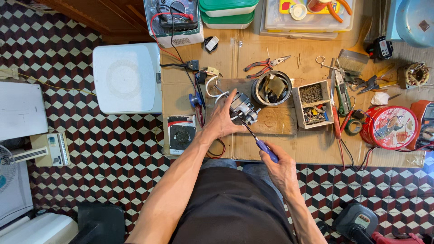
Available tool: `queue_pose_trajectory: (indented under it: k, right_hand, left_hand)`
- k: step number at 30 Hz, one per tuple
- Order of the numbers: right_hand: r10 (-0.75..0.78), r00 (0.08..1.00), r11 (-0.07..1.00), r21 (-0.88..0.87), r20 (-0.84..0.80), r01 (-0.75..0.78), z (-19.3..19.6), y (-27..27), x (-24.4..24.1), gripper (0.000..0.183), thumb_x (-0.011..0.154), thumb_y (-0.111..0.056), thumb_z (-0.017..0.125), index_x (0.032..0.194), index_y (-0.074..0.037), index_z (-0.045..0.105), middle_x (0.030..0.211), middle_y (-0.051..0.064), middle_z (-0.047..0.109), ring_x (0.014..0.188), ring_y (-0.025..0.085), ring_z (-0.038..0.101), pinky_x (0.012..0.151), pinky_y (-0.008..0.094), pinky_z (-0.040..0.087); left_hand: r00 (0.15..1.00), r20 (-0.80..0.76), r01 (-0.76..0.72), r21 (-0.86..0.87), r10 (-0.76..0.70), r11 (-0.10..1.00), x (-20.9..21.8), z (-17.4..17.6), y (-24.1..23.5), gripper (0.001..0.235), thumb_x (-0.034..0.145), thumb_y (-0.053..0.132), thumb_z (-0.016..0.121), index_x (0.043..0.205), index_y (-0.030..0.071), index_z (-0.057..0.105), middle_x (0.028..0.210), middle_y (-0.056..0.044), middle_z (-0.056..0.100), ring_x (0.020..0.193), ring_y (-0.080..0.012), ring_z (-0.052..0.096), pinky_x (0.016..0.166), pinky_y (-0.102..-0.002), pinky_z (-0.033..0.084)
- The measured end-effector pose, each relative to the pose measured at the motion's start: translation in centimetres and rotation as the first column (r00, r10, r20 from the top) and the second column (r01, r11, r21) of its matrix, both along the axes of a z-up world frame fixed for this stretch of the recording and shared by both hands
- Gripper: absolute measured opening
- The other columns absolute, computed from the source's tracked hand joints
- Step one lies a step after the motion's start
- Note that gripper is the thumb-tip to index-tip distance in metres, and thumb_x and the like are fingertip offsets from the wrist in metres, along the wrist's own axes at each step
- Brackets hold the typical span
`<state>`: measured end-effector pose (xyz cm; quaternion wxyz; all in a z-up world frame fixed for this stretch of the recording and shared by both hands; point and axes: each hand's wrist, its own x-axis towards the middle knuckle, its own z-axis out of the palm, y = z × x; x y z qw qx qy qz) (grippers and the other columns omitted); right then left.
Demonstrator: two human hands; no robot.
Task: The person disassembles a small electric motor using a screwdriver, removes internal components, and then reassembles the motor. The person uses a multimeter to test electrical connections and applies lubricant to the motor shaft before final assembly.
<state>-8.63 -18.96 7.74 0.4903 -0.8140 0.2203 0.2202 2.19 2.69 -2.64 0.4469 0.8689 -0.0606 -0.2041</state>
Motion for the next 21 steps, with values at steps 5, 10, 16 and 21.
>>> queue_pose_trajectory:
  k: [5,10,16,21]
  right_hand:
    - [-0.008,0.995,0.998,-0.058,-0.098,0.002,0.9,0.1,0.8,0.041,0.089,-0.025,0.069,0.127,-0.011,0.072,0.099,0.015,0.078,0.089,0.02,0.072,0.081,0.032,0.055]
    - [0.234,0.962,0.956,-0.215,0.143,-0.201,1.9,0.0,1.7,0.038,0.088,-0.02,0.067,0.123,-0.008,0.071,0.098,0.016,0.075,0.087,0.027,0.074,0.08,0.038,0.057]
    - [0.486,0.84,0.809,-0.486,0.24,-0.33,2.6,0.1,2.2,0.036,0.089,-0.016,0.07,0.123,-0.009,0.071,0.088,0.015,0.066,0.074,0.031,0.068,0.066,0.043,0.054]
    - [0.585,0.733,0.75,-0.576,0.349,-0.324,1.9,-0.4,2.5,0.034,0.092,-0.018,0.071,0.125,-0.009,0.07,0.086,0.011,0.063,0.07,0.024,0.065,0.061,0.039,0.053]
  left_hand:
    - [1.0,-0.009,0.004,-0.02,-0.004,1.0,0.2,0.0,0.0,0.136,0.053,0.039,0.098,0.161,0.017,0.018,0.148,-0.025,0.046,0.139,-0.0422,0.043,0.118,-0.048,0.036]
    - [1.0,-0.021,-0.004,0.005,0.005,1.0,0.1,0.1,0.1,0.135,0.054,0.038,0.097,0.162,0.017,0.018,0.149,-0.026,0.045,0.141,-0.0433,0.041,0.119,-0.048,0.034]
    - [0.999,-0.034,0.005,0.006,-0.005,1.0,0.6,-0.9,0.2,0.137,0.053,0.039,0.097,0.162,0.018,0.017,0.149,-0.029,0.044,0.141,-0.0451,0.041,0.118,-0.049,0.035]
    - [0.997,-0.069,0.033,0.017,-0.032,0.999,1.2,-2.0,0.3,0.14,0.051,0.042,0.097,0.162,0.019,0.015,0.152,-0.031,0.039,0.142,-0.0483,0.037,0.118,-0.052,0.034]
